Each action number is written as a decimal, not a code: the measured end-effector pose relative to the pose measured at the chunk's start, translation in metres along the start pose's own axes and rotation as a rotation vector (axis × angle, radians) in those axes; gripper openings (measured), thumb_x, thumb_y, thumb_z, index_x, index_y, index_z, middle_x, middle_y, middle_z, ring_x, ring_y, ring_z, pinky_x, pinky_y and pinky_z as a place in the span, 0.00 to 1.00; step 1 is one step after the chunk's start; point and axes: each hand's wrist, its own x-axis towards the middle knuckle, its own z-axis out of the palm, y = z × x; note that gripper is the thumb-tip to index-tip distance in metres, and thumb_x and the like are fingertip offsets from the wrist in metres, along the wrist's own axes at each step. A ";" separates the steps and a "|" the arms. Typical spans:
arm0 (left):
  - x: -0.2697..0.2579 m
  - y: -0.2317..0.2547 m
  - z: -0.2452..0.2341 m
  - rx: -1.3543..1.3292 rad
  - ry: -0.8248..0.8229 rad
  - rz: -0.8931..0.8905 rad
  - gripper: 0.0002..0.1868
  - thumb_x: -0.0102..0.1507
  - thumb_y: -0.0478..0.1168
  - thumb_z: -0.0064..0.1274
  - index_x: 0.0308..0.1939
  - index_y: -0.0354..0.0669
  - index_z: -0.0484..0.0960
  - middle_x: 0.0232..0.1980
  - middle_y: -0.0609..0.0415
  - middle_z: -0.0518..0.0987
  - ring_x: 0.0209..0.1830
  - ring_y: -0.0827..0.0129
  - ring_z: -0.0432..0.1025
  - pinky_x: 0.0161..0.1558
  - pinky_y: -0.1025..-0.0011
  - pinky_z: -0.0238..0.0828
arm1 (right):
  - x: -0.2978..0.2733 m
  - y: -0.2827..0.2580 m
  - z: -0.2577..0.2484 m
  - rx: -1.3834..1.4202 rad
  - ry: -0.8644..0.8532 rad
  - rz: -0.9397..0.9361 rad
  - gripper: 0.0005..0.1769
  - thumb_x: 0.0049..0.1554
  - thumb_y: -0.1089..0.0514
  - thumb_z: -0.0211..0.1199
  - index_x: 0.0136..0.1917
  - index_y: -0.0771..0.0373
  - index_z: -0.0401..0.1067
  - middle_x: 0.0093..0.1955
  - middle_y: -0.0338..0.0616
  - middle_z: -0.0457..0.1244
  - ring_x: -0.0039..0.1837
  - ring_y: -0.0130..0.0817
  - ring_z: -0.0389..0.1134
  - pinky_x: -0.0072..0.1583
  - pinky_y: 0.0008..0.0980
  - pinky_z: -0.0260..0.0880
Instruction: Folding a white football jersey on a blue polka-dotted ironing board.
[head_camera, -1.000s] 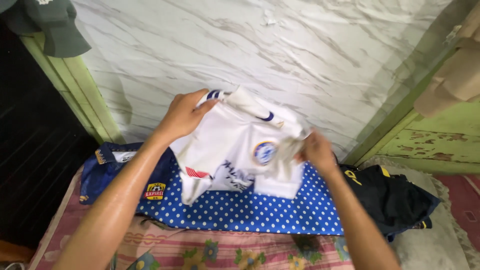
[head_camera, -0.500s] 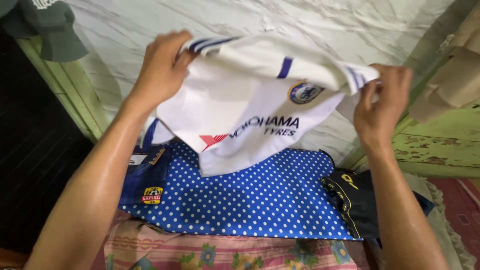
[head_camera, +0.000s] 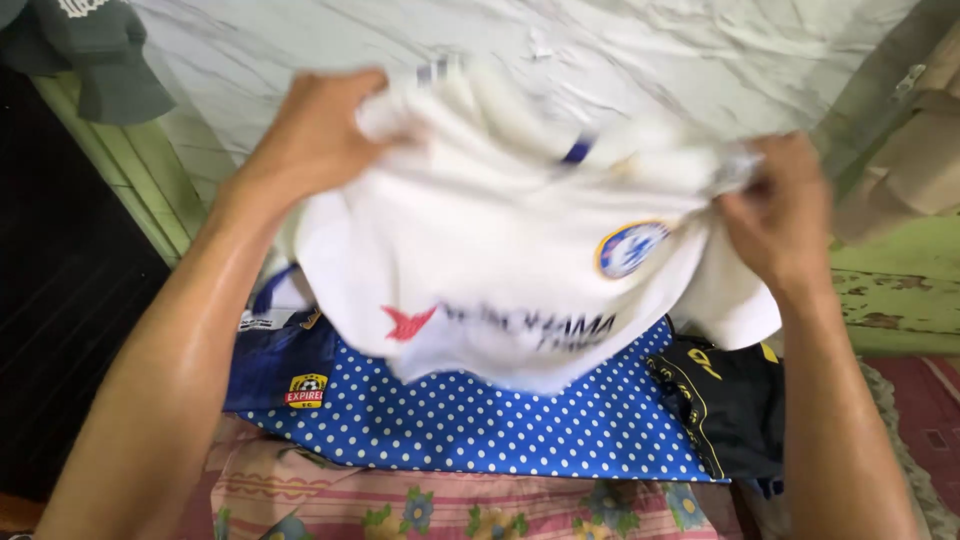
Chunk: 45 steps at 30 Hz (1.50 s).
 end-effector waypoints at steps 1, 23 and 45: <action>-0.004 -0.006 0.006 0.000 -0.002 0.000 0.20 0.72 0.48 0.57 0.44 0.30 0.78 0.36 0.34 0.76 0.34 0.43 0.69 0.40 0.52 0.69 | -0.004 0.010 0.006 0.000 -0.001 0.002 0.16 0.59 0.69 0.64 0.61 0.68 0.71 0.53 0.48 0.60 0.48 0.34 0.65 0.49 0.33 0.67; 0.014 0.013 -0.049 -0.212 0.334 0.517 0.28 0.51 0.16 0.35 0.54 0.31 0.74 0.49 0.35 0.77 0.51 0.45 0.75 0.51 0.60 0.70 | 0.045 -0.008 -0.062 0.228 0.250 -0.053 0.10 0.73 0.74 0.43 0.56 0.70 0.66 0.52 0.47 0.62 0.51 0.31 0.72 0.53 0.32 0.76; -0.004 -0.053 0.020 -0.246 -0.204 -0.158 0.10 0.69 0.42 0.53 0.43 0.37 0.80 0.35 0.47 0.76 0.34 0.64 0.67 0.39 0.65 0.65 | 0.015 0.002 -0.006 0.072 -0.193 0.549 0.09 0.62 0.60 0.64 0.56 0.64 0.73 0.36 0.42 0.68 0.38 0.27 0.71 0.40 0.29 0.68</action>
